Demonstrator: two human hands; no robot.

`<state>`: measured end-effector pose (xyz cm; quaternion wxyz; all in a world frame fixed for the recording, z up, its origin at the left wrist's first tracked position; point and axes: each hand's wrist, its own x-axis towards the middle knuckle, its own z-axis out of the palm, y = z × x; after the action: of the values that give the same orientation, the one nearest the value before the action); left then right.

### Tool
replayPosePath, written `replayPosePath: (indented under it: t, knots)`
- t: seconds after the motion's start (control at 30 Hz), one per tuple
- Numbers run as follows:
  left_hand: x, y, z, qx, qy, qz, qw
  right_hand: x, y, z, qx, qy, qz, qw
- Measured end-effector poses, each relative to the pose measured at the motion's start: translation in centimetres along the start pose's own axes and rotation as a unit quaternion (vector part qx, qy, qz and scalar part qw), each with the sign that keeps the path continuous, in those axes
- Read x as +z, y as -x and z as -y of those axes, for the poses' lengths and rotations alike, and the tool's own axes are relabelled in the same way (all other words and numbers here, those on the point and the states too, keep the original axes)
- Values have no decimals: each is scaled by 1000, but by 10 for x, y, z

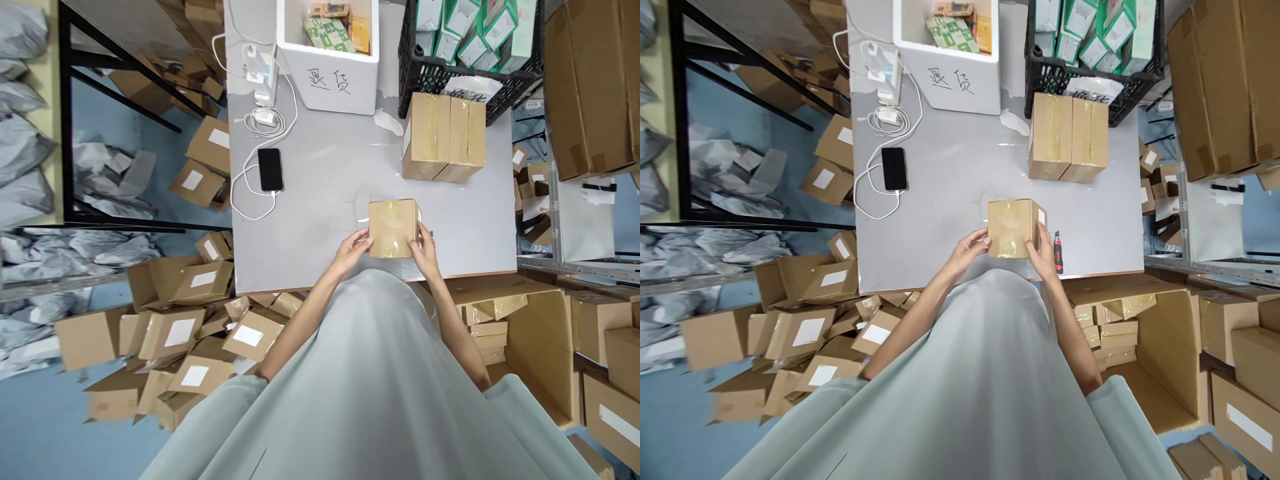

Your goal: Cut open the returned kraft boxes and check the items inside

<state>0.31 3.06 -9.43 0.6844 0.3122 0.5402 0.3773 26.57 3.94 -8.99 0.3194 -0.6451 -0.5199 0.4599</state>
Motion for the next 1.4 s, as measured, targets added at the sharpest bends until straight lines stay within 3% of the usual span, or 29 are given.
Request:
replayPosePath:
  t: [0.23,0.4,0.5,0.67,0.87,1.03,1.2,1.4]
  knots:
    - [-20,18,-11,31,-48,-78,995,34,-11,28,-22,-21,82,996]
    - [-35,23,-10,29,-47,-84,995,48,-25,32,-28,-42,106,993]
    - [-37,16,-3,23,-30,-79,996,39,-29,35,-43,-62,130,989]
    - [-40,-13,16,-45,-19,-99,994,3,-30,32,-28,-82,139,987]
    - [-37,-49,28,-97,-4,-133,986,-49,-35,-2,-7,-71,59,996]
    - [-12,-80,18,-102,2,-96,990,-76,-48,-30,34,-82,6,996]
    - [4,-94,1,-106,1,-86,991,-79,-51,-39,41,-78,21,996]
    - [-18,-57,-3,-47,14,-143,988,-49,-35,-39,25,-93,23,995]
